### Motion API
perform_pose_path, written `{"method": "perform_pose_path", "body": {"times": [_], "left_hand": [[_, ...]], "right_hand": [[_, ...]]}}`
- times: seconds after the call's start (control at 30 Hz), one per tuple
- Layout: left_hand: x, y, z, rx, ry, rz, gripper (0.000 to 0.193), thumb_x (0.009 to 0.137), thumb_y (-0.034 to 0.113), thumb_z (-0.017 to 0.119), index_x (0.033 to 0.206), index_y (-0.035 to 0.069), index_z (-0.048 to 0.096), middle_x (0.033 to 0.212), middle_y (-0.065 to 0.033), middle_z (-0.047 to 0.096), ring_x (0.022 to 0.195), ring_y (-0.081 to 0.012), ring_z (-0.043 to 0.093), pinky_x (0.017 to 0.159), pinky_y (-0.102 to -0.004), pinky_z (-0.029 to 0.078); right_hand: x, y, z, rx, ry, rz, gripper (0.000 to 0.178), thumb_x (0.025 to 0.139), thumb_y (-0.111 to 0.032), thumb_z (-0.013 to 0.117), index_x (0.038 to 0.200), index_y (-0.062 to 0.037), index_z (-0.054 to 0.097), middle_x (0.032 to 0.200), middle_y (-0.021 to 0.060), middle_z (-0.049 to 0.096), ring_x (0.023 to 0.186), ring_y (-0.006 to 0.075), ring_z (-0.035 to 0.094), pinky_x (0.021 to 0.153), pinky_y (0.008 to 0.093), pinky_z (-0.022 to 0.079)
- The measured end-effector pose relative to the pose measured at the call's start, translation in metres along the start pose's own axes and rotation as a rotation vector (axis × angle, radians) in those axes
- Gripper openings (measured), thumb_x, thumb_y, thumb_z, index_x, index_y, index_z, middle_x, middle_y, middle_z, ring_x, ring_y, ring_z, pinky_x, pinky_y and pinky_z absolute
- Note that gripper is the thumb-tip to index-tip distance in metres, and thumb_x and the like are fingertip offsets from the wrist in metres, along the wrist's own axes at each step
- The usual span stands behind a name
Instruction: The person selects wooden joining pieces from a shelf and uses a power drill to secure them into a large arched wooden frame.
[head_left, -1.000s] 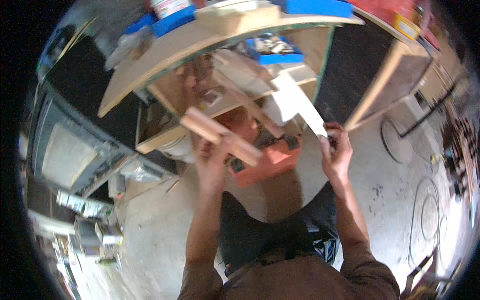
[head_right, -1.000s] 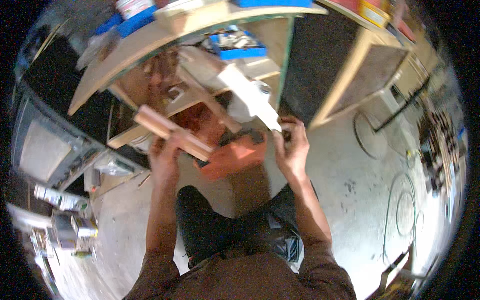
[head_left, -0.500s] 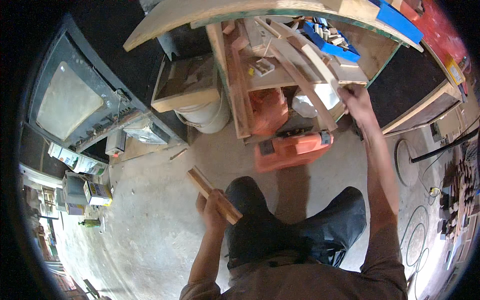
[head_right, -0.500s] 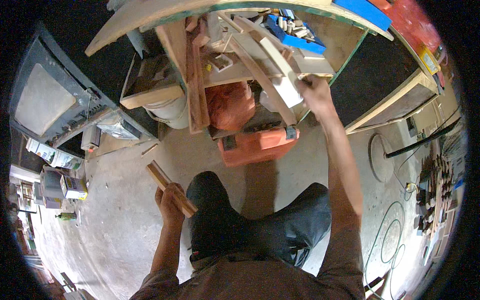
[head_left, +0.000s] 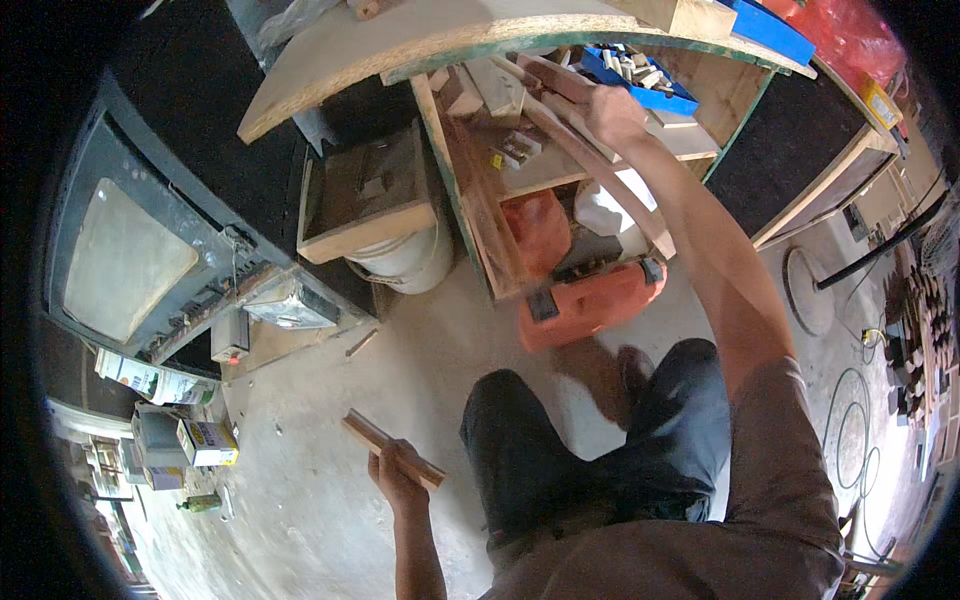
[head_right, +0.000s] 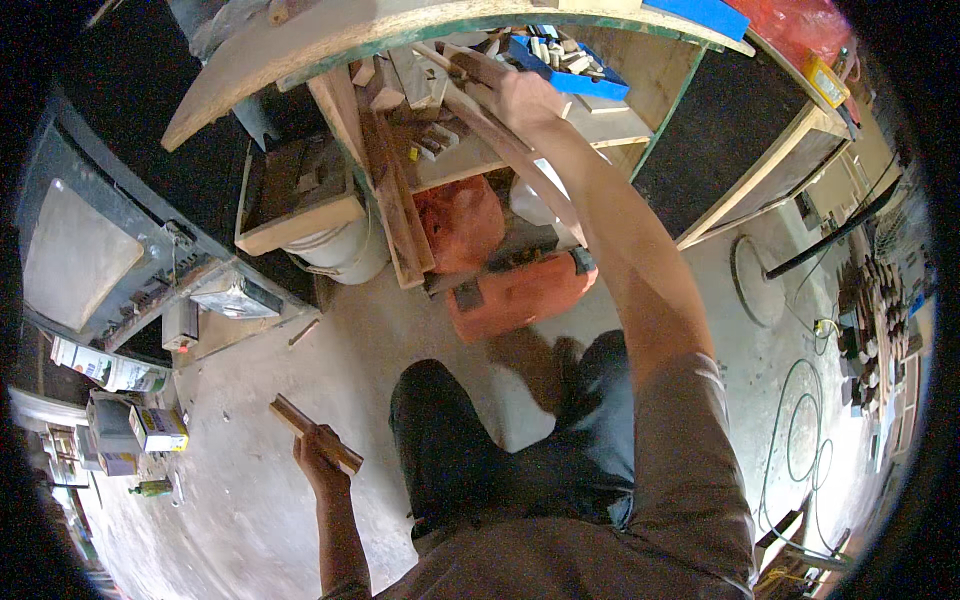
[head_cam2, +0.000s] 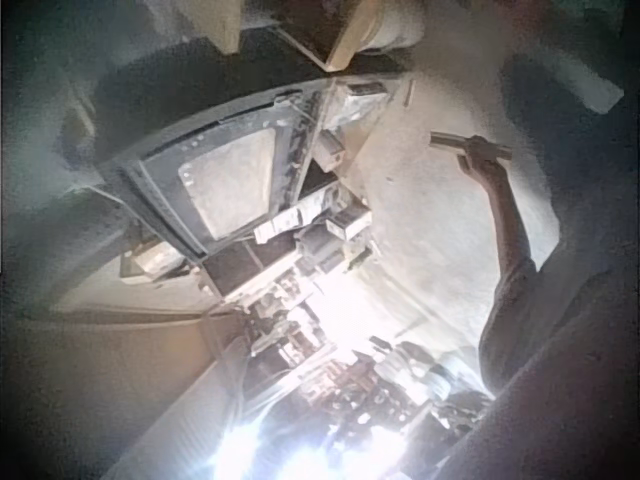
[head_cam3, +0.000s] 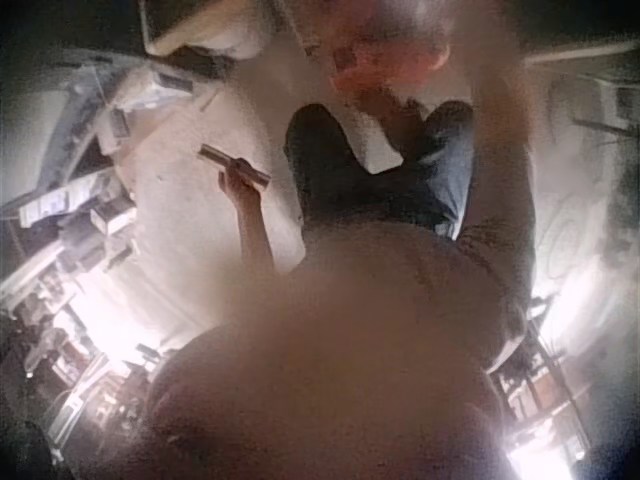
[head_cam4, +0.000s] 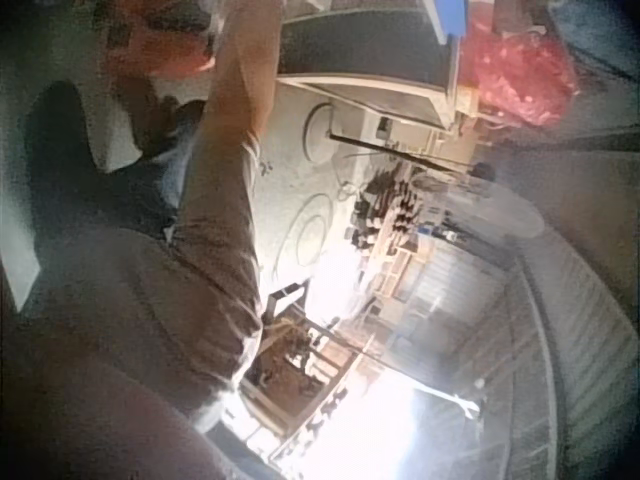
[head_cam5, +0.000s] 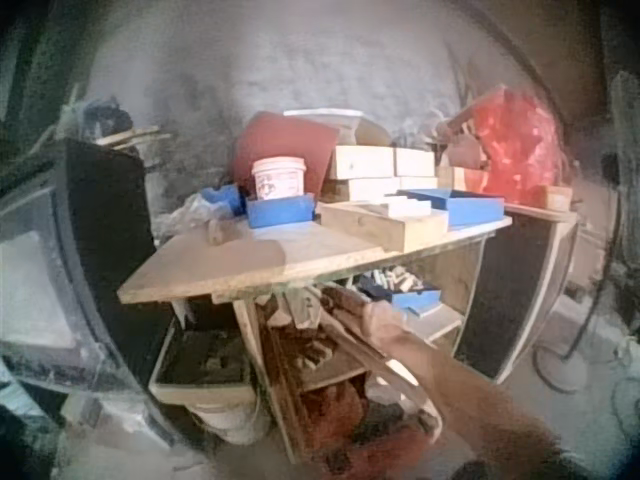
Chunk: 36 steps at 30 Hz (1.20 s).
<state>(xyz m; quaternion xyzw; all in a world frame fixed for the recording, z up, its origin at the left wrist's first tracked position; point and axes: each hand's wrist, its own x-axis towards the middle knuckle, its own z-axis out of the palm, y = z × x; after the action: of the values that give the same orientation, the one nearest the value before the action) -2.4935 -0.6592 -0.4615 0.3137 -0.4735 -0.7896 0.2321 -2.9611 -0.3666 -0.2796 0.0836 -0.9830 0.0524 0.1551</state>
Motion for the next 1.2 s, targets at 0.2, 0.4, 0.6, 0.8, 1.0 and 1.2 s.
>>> {"method": "perform_pose_path", "body": {"times": [0.2,0.4,0.6,0.8,1.0,1.2], "left_hand": [[-0.01,0.002,-0.013,0.012,0.19,0.05,0.018,0.088,0.018,0.059,0.095,0.004,0.05,0.078,-0.0065,0.055,0.07,-0.017,0.055,0.064,-0.0323,0.047],[-0.044,-0.019,-0.045,0.053,0.516,0.099,0.021,0.088,0.02,0.06,0.095,0.004,0.048,0.076,-0.0071,0.053,0.07,-0.0187,0.054,0.062,-0.0327,0.045],[-0.068,-0.025,-0.05,0.133,0.662,0.092,0.02,0.086,0.022,0.063,0.089,0.008,0.05,0.075,-0.0036,0.052,0.069,-0.0151,0.052,0.062,-0.0305,0.044],[-0.04,-0.024,-0.031,0.119,0.533,0.078,0.023,0.088,0.024,0.062,0.092,0.005,0.049,0.076,-0.0047,0.051,0.071,-0.0158,0.052,0.064,-0.0312,0.045],[-0.01,-0.003,0.046,0.086,0.176,-0.026,0.023,0.087,0.021,0.059,0.096,0.001,0.052,0.081,-0.0079,0.056,0.076,-0.0178,0.055,0.067,-0.0334,0.047],[-0.02,0.051,0.171,0.12,-0.453,-0.215,0.025,0.088,0.017,0.062,0.106,0.001,0.055,0.089,-0.0092,0.061,0.081,-0.0194,0.059,0.075,-0.0317,0.049]], "right_hand": [[0.089,-0.033,0.038,-0.052,0.15,-0.23,0.021,0.083,-0.01,0.059,0.099,-0.0043,0.07,0.099,0.0208,0.069,0.097,0.0361,0.066,0.082,0.043,0.055],[0.167,-0.032,0.096,-0.453,0.378,-0.55,0.024,0.082,-0.018,0.065,0.105,-0.0126,0.068,0.098,0.0157,0.07,0.095,0.0304,0.067,0.076,0.0401,0.056],[0.183,-0.042,0.071,-0.154,0.286,-0.395,0.023,0.081,-0.019,0.065,0.104,-0.0126,0.068,0.098,0.016,0.069,0.094,0.0305,0.067,0.074,0.04,0.055],[0.151,0.02,0.001,0.238,0.302,-0.221,0.023,0.081,-0.02,0.066,0.102,-0.0126,0.069,0.097,0.0163,0.069,0.092,0.0306,0.067,0.073,0.04,0.055],[0.026,0.052,-0.034,0.089,0.443,-0.299,0.019,0.079,-0.019,0.068,0.096,-0.0127,0.07,0.092,0.0143,0.069,0.087,0.0287,0.067,0.073,0.0381,0.055],[-0.101,0.082,-0.057,-0.004,0.588,-0.5,0.025,0.071,-0.007,0.074,0.096,-0.0114,0.07,0.098,0.0066,0.067,0.083,0.0292,0.065,0.069,0.0381,0.055]]}}
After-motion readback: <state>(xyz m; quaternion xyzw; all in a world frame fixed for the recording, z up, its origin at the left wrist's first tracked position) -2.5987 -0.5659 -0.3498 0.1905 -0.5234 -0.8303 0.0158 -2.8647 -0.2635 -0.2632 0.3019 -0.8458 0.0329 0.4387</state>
